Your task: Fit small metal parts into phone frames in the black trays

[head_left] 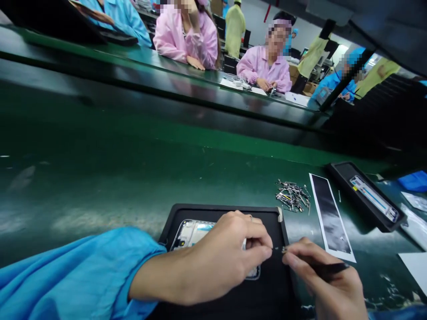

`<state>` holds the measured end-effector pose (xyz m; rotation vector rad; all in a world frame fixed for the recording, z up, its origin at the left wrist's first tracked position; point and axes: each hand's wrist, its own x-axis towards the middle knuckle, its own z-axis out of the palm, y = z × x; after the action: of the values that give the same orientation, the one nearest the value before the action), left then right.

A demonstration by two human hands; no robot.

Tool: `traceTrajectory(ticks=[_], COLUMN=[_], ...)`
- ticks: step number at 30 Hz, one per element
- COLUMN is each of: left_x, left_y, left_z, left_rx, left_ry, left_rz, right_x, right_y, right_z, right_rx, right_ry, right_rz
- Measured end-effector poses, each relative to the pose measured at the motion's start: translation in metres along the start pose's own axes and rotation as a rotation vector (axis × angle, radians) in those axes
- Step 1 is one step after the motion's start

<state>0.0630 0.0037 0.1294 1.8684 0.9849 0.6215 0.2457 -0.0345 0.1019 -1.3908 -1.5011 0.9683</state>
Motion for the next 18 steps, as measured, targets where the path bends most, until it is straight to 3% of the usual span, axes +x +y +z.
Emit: traceTrajectory(ticks=[6,11,14,18], left_x=[-0.005,-0.009,-0.011,-0.011], left_y=[-0.013,-0.025,-0.029,-0.031], left_z=[-0.003,-0.003,-0.006,-0.012], left_rx=[-0.029,0.238,0.262,0.182], left_ry=[0.047,0.209,0.260,0.190], left_rz=[0.023,0.272,0.322,0.298], right_x=[0.011,0.015,0.017,0.020], right_y=[-0.006,-0.018,-0.015,-0.009], right_z=[0.010,0.021,0.022,0.023], right_rx=[0.065,0.192,0.187,0.093], right_ry=[-0.087,-0.043,-0.053,-0.106], right_rz=[0.168,0.382,0.307,0.104])
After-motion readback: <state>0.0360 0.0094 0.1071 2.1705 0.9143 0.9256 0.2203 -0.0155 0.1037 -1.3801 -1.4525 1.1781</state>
